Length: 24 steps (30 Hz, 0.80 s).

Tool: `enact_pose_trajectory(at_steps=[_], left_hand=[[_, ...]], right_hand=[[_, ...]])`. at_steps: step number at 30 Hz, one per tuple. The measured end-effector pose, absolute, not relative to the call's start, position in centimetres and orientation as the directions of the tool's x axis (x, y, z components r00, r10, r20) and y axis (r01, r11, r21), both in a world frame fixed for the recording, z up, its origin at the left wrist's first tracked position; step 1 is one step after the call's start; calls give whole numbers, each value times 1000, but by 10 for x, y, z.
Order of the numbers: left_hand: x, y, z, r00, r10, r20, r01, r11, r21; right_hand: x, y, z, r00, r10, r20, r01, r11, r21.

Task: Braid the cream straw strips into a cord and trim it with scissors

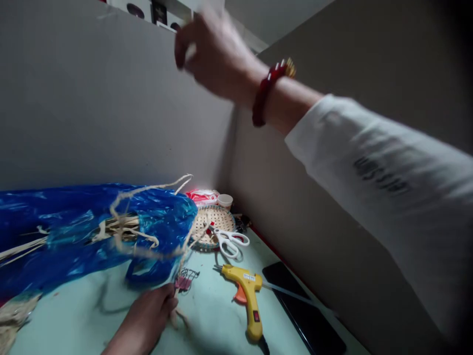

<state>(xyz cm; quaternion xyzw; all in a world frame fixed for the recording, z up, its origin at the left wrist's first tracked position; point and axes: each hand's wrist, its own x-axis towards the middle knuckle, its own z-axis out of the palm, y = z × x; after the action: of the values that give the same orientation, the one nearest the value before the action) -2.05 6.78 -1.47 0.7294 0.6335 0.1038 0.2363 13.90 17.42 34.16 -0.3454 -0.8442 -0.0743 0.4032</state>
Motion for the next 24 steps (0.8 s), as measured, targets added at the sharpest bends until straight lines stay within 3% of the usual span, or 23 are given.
enact_pose_trajectory(at_steps=[2, 3, 7, 10, 15, 24], left_hand=[[-19, 67, -10, 189, 973, -131, 866, -103, 489], [-18, 66, -8, 195, 972, -128, 864, -109, 491], [-19, 65, -7, 186, 973, -138, 880, -102, 464], [-18, 64, -9, 169, 974, -149, 891, -86, 446], [-16, 63, -8, 137, 978, -156, 898, -56, 436], [-15, 61, -3, 144, 978, -153, 897, -64, 437]], right_hand=[[137, 183, 306, -633, 509, 583, 646, 763, 35], [137, 187, 284, -681, 511, 525, 630, 774, 64], [140, 189, 187, -855, 467, 226, 499, 859, 113], [136, 175, 120, -914, 394, 98, 404, 908, 113], [119, 159, 60, -936, 353, 14, 351, 925, 142], [101, 174, 48, -943, 333, -19, 324, 928, 184]])
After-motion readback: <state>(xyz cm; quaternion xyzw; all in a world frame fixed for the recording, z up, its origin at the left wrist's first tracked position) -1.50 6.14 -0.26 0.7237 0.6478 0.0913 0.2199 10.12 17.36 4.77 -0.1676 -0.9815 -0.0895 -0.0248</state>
